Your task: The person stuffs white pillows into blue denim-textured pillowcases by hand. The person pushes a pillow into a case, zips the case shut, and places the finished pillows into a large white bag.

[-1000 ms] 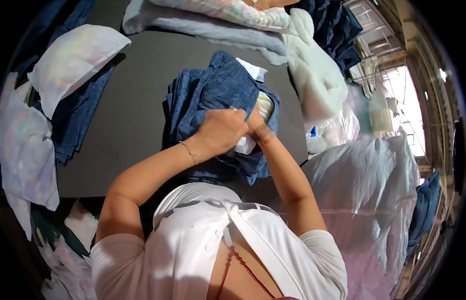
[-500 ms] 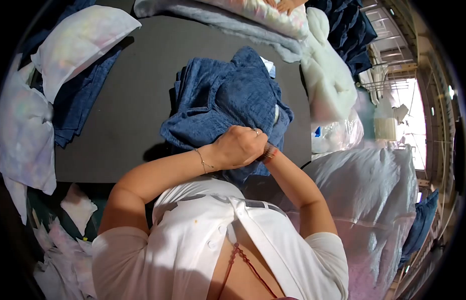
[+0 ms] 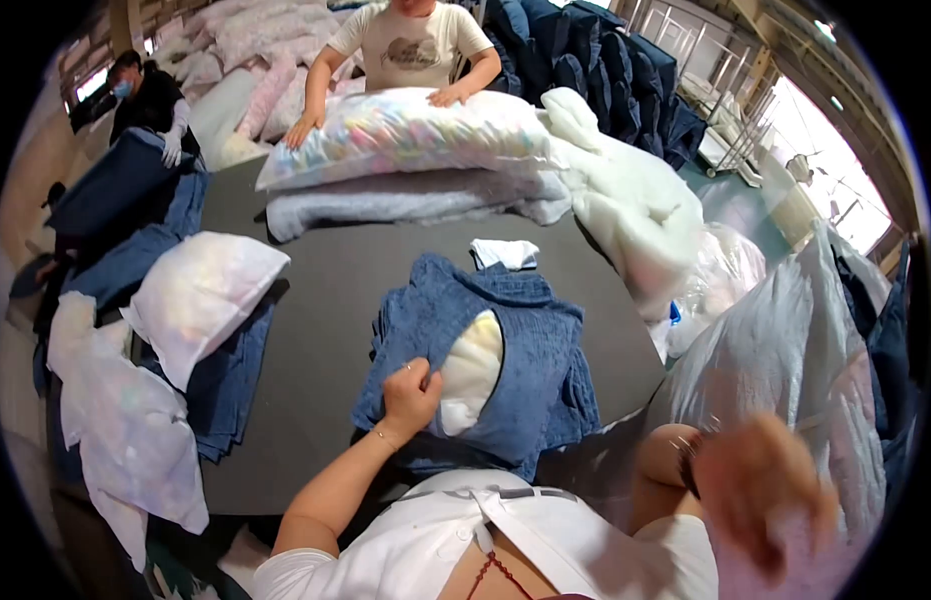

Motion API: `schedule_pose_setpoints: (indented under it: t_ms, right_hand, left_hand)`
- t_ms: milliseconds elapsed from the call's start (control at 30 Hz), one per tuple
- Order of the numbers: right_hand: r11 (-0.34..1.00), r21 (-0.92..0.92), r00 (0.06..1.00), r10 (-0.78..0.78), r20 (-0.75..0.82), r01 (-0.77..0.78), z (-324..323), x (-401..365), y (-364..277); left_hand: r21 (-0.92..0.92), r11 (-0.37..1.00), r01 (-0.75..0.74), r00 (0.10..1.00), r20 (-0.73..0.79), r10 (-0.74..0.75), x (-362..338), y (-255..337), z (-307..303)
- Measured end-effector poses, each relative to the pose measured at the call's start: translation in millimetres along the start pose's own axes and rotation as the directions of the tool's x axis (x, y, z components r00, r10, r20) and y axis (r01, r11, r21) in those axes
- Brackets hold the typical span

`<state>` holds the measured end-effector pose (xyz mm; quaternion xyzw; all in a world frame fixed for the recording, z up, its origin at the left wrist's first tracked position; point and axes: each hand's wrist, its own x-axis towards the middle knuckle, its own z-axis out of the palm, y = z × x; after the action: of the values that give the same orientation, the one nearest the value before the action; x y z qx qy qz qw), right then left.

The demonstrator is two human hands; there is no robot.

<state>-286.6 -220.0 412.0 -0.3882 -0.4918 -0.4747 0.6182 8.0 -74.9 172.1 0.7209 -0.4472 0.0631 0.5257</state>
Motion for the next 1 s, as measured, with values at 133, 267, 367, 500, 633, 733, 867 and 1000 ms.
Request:
schedule_pose_setpoints:
  t_ms: [133,267,367,500,633,733,867,1000]
  right_hand:
    - [0.809,-0.366,0.847,-0.275,0.455,0.46,86.8,83.9,66.3]
    - [0.842,-0.322,0.793,-0.186,0.58,0.433,78.8,69.6,37.4]
    - [0.774,-0.351,0.741,-0.218,0.635,0.528,78.1,63.8,32.3]
    - [0.814,-0.384,0.819,-0.18,0.544,0.435,85.1,79.1,55.4]
    - [0.833,-0.381,0.831,-0.157,0.533,0.402,83.0,84.1,59.4]
    - [0.806,-0.429,0.846,-0.157,0.509,0.408,84.1,74.6,55.9]
    - [0.746,-0.603,0.876,0.053,0.479,0.284,87.6,62.6,51.9]
    - [0.541,-0.612,0.804,-0.508,0.309,0.577,86.1,56.9,43.1]
  left_hand:
    - [0.038,0.998,-0.041,0.999,0.022,0.04,-5.4,5.4,-1.5]
    - [0.036,0.999,-0.03,1.0,0.002,0.03,-10.2,8.2,-5.5]
    - [0.059,0.997,-0.052,0.999,0.006,0.052,-16.8,7.9,-6.7]
    - [0.075,0.995,-0.066,0.998,-0.014,0.067,-17.4,10.1,-7.8]
    - [0.075,0.996,-0.05,0.999,-0.007,0.051,-16.0,10.8,-7.8]
    - [0.08,0.995,-0.053,0.999,0.003,0.053,-16.0,9.6,-7.2]
    - [0.082,0.996,-0.046,0.999,-0.012,0.047,-19.9,9.1,-6.6]
    - [0.085,0.995,-0.047,0.998,-0.028,0.049,-23.0,10.9,-7.0]
